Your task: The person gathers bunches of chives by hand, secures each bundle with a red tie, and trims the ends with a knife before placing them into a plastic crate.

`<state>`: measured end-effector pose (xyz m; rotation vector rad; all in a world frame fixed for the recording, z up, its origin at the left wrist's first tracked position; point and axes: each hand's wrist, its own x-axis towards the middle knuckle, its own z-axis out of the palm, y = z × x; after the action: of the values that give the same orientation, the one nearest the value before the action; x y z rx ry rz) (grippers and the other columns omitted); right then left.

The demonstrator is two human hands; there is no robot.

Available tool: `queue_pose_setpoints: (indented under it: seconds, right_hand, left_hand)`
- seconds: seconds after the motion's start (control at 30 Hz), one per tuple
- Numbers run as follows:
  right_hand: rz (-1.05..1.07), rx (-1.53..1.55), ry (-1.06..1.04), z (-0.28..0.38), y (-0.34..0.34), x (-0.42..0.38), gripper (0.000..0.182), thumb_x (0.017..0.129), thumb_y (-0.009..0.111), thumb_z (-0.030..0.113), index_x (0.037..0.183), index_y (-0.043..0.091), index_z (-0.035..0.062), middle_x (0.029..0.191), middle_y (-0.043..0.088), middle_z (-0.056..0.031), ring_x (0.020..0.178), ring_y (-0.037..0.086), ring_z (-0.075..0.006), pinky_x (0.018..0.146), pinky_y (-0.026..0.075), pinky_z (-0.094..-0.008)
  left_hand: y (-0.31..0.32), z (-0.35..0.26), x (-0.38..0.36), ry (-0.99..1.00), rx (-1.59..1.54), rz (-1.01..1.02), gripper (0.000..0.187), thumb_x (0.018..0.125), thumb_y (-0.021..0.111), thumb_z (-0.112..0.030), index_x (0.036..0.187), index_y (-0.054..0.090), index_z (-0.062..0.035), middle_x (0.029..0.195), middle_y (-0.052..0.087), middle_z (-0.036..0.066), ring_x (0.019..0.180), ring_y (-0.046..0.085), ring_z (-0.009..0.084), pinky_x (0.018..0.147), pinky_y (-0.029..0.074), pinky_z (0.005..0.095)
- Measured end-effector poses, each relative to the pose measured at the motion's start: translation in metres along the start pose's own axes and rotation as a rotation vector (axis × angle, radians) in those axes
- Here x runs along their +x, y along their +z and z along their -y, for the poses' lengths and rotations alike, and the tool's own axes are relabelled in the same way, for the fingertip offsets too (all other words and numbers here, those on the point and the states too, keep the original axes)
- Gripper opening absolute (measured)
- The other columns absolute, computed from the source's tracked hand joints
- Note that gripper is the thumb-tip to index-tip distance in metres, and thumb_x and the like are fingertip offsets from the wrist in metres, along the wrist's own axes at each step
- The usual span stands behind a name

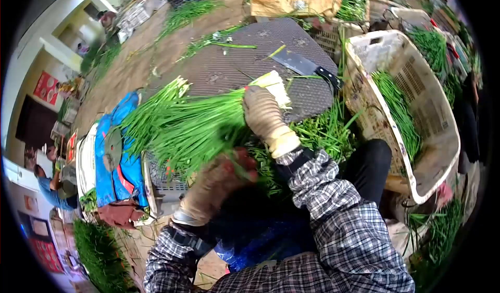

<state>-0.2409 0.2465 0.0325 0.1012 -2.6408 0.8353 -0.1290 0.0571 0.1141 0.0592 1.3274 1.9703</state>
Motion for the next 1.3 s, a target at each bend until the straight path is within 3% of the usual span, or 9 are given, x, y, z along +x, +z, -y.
queue_pose_setpoints:
  seconds: [0.23,0.33,0.47,0.57,0.7,0.93,1.03,1.07,1.3]
  right_hand:
    - [0.038,0.060,0.120,-0.008,0.010,0.004,0.018,0.085,0.056,0.019,0.090,0.061,0.0021,0.084,0.060,-0.0189,0.081,0.058,-0.0388,0.073,0.047,-0.0463]
    - [-0.001,0.168,0.096,-0.007,0.001,-0.003,0.019,0.086,0.053,0.015,0.091,0.065,0.0010,0.088,0.064,-0.0192,0.084,0.063,-0.0363,0.074,0.051,-0.0433]
    - [-0.347,-0.037,-0.181,-0.022,0.018,-0.010,0.019,0.085,0.053,0.016,0.088,0.065,0.0013,0.084,0.064,-0.0156,0.078,0.063,-0.0321,0.071,0.050,-0.0398]
    - [-0.322,0.082,-0.127,-0.019,0.013,-0.010,0.017,0.087,0.057,0.018,0.092,0.061,0.0016,0.090,0.063,-0.0168,0.087,0.060,-0.0344,0.081,0.048,-0.0434]
    - [-0.245,0.158,-0.230,0.008,0.032,-0.014,0.018,0.082,0.059,0.015,0.094,0.060,0.0011,0.089,0.061,-0.0175,0.086,0.060,-0.0344,0.081,0.049,-0.0415]
    - [-0.249,0.207,-0.345,0.003,-0.002,-0.002,0.023,0.085,0.054,0.014,0.103,0.058,0.0015,0.101,0.061,-0.0178,0.094,0.060,-0.0320,0.083,0.048,-0.0359]
    - [-0.048,0.697,-0.097,-0.012,-0.028,0.005,0.016,0.081,0.064,0.010,0.094,0.065,0.0013,0.101,0.062,-0.0161,0.088,0.061,-0.0314,0.080,0.050,-0.0384]
    - [-0.201,0.522,-0.202,-0.025,-0.018,0.006,0.011,0.079,0.067,0.005,0.089,0.068,0.0008,0.101,0.063,-0.0148,0.085,0.061,-0.0306,0.077,0.050,-0.0387]
    - [0.013,0.189,-0.053,-0.035,-0.016,0.030,0.025,0.080,0.068,0.027,0.096,0.072,0.0086,0.095,0.066,-0.0163,0.091,0.061,-0.0351,0.084,0.048,-0.0425]
  left_hand:
    - [0.012,-0.050,0.100,0.977,1.000,-0.184,0.128,0.056,0.086,-0.007,0.150,-0.001,-0.0049,0.152,0.019,0.024,0.142,0.021,0.0333,0.114,0.022,0.0418]
    - [0.017,-0.061,0.111,0.935,1.346,-0.164,0.130,0.055,0.087,-0.004,0.150,-0.001,-0.0033,0.153,0.019,0.023,0.142,0.021,0.0339,0.115,0.020,0.0396]
    - [-0.012,-0.053,0.144,0.264,1.959,-0.173,0.135,0.053,0.091,-0.037,0.150,0.003,-0.0014,0.152,0.020,0.023,0.142,0.017,0.0394,0.115,0.014,0.0494]
    - [-0.032,-0.029,0.161,0.344,2.182,-0.179,0.127,0.060,0.084,-0.045,0.149,0.005,-0.0003,0.148,0.031,0.022,0.138,0.030,0.0357,0.113,0.021,0.0476]
    - [-0.075,-0.023,0.184,0.660,1.915,-0.162,0.097,0.065,0.076,-0.030,0.146,0.028,-0.0060,0.120,0.057,0.018,0.100,0.057,0.0357,0.084,0.042,0.0442]
    - [-0.074,-0.024,0.187,0.715,1.762,-0.072,0.056,0.071,0.073,-0.025,0.122,0.056,-0.0111,0.110,0.061,0.013,0.097,0.061,0.0265,0.084,0.049,0.0386]
    - [-0.063,-0.027,0.184,0.555,1.118,0.086,0.060,0.059,0.083,-0.037,0.108,0.064,-0.0082,0.103,0.063,0.017,0.094,0.062,0.0299,0.079,0.050,0.0384]
    - [-0.066,-0.031,0.186,0.667,1.919,-0.013,0.061,0.058,0.083,-0.040,0.105,0.064,-0.0078,0.106,0.062,0.018,0.097,0.061,0.0325,0.082,0.049,0.0409]
    - [-0.068,-0.036,0.185,0.491,1.576,-0.099,0.078,0.065,0.076,-0.052,0.125,0.056,-0.0056,0.119,0.061,0.019,0.107,0.060,0.0336,0.098,0.042,0.0411]
